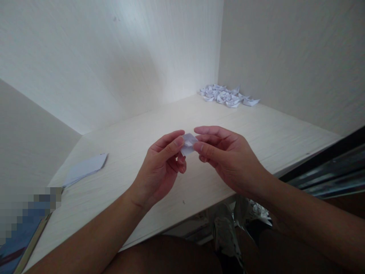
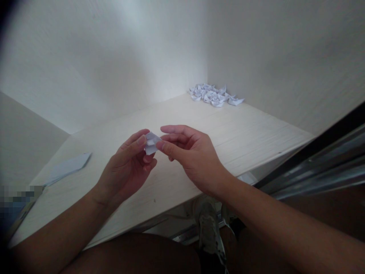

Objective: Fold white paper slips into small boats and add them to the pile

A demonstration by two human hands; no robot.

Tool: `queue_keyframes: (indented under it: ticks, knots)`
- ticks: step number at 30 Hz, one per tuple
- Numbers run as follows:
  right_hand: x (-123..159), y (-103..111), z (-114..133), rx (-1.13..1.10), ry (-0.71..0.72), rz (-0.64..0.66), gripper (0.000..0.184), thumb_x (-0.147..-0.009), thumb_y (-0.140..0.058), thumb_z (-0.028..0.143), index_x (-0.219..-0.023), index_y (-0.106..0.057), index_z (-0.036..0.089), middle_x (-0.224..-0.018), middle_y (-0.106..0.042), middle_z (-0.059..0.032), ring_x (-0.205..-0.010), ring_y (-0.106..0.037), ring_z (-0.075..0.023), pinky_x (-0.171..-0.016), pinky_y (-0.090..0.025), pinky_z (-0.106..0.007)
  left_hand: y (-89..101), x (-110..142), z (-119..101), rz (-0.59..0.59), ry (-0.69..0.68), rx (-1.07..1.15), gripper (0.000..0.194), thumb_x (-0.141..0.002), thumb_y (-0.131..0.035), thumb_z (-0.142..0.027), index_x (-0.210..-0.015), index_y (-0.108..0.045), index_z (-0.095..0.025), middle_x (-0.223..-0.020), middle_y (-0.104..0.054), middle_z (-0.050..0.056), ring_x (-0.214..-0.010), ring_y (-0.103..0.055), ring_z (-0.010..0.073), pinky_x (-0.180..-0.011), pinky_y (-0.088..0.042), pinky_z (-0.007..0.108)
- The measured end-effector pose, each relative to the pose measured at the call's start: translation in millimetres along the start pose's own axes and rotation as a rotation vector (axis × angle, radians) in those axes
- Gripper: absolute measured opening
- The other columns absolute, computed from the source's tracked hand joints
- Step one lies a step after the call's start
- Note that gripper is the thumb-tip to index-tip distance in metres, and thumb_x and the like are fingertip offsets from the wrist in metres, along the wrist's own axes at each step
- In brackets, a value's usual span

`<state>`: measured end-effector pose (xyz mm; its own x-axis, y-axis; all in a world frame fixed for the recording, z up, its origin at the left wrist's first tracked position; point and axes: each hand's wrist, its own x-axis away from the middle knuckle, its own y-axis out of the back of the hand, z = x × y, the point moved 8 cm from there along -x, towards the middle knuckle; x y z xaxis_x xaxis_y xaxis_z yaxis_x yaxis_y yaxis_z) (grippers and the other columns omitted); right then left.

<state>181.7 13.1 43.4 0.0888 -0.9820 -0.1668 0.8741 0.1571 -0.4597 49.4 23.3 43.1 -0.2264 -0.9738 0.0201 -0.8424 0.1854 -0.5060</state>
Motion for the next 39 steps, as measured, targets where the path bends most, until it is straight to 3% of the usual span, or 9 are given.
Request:
queue_keyframes:
  ticks: [9,14,21,25,39]
  knots:
    - [1.8,-1.8,1.7,0.023,-0.043,0.049,0.023,-0.072,-0.089,0.028,-0.092,-0.078,0.023,-0.085,-0.074,0.0010,-0.067,-0.057,-0.0094,-0.063,-0.047,-0.026,-5.2,2.4,-4.7,0.044,-0.023,-0.029,0.020,-0.069,-0.090,-0.026,-0.086,-0.080,-0.022,-0.062,-0.064,-0.003,-0.048,-0.054,0.0055,-0.040,-0.047,0.013]
    - [2.2,0.4,1.6,-0.043,-0.098,0.038,0.023,-0.068,-0.091,0.027,-0.088,-0.078,0.025,-0.083,-0.073,0.0021,-0.071,-0.061,-0.0101,-0.065,-0.049,-0.026,-4.7,1.1,-4.5,0.117,-0.030,-0.064,0.016,-0.076,-0.085,-0.023,-0.092,-0.082,-0.022,-0.065,-0.066,0.001,-0.055,-0.060,0.0096,-0.041,-0.050,0.014]
    - [1.4,2.9,7.7,-0.012,-0.035,0.008,0.020,-0.068,-0.091,0.027,-0.083,-0.078,0.025,-0.089,-0.077,0.0002,-0.085,-0.070,-0.0150,-0.088,-0.056,-0.036,0.8,-1.0,-5.9,0.084,-0.081,-0.099,0.015,-0.074,-0.086,-0.017,-0.087,-0.083,-0.022,-0.075,-0.073,0.003,-0.066,-0.066,0.0121,-0.045,-0.055,0.015]
    - [0.5,4.8,9.7,0.015,0.012,-0.014,0.021,-0.068,-0.092,0.028,-0.083,-0.078,0.024,-0.090,-0.078,-0.0011,-0.087,-0.071,-0.0161,-0.092,-0.056,-0.039,0.8,-2.0,-8.4,0.076,-0.117,-0.119,0.014,-0.073,-0.086,-0.015,-0.086,-0.083,-0.021,-0.080,-0.076,0.002,-0.068,-0.068,0.0112,-0.054,-0.060,0.016]
    - [-1.2,7.7,22.2,0.193,0.169,-0.126,0.021,-0.063,-0.093,0.020,-0.077,-0.077,0.021,-0.077,-0.075,0.0023,-0.072,-0.068,-0.0102,-0.072,-0.056,-0.023,3.2,-4.0,-10.0,0.079,-0.183,-0.199,0.012,-0.078,-0.083,-0.013,-0.088,-0.081,-0.020,-0.086,-0.079,0.002,-0.078,-0.074,0.0129,-0.069,-0.066,0.023]
